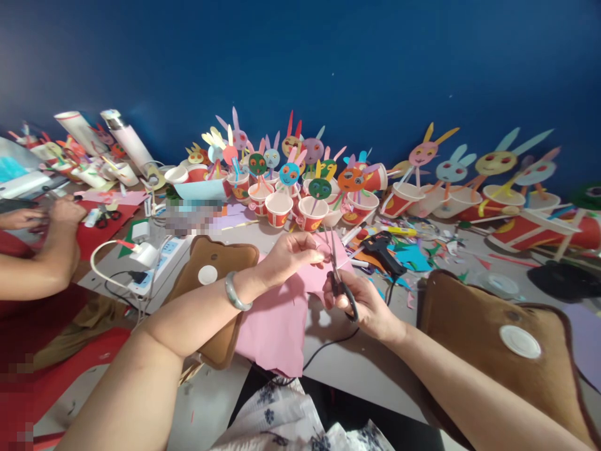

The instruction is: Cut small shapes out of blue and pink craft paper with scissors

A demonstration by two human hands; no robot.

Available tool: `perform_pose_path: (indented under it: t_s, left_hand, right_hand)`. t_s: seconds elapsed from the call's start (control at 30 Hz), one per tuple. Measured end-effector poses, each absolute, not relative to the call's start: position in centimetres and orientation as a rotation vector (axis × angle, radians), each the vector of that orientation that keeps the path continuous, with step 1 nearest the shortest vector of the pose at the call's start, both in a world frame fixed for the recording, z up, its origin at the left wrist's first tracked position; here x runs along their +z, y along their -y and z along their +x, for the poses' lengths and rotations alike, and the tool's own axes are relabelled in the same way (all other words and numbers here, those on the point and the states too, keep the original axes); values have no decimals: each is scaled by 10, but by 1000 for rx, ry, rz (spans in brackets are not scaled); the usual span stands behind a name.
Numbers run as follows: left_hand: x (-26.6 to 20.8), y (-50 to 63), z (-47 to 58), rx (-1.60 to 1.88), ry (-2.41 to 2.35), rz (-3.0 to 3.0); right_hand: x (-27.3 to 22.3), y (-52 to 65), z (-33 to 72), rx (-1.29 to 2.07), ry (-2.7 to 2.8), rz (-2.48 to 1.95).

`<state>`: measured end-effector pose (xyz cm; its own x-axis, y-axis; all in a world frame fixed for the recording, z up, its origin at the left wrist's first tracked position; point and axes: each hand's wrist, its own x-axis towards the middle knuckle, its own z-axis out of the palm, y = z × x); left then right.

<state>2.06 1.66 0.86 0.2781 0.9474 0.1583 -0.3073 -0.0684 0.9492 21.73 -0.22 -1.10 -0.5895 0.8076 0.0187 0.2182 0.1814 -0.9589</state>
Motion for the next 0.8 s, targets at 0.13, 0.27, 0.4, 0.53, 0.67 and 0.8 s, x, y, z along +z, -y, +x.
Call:
perform_pose_path:
  t_s: [0.13,0.27,0.4,0.53,0.67,0.8]
  left_hand:
    - [11,-16,21,1179,-715,1180]
    - [14,-14,22,1181,-707,1177]
    - [15,-13,22,1181,-708,1167]
    - [14,-14,22,1180,-705,1165]
    - [11,-14,21,1175,-711,1185]
    - [10,-15,20,1176,-703,1194]
  right_hand:
    - [-12,2,218,1389,1938,-956]
    - [-14,1,218,1370,1945,-958]
    - [-14,2,218,1354,1953,-970]
    - [-14,2,218,1359,1946,-982]
    - [-14,2,218,1365,1943,-977]
    - [-14,2,218,1364,1940,-973]
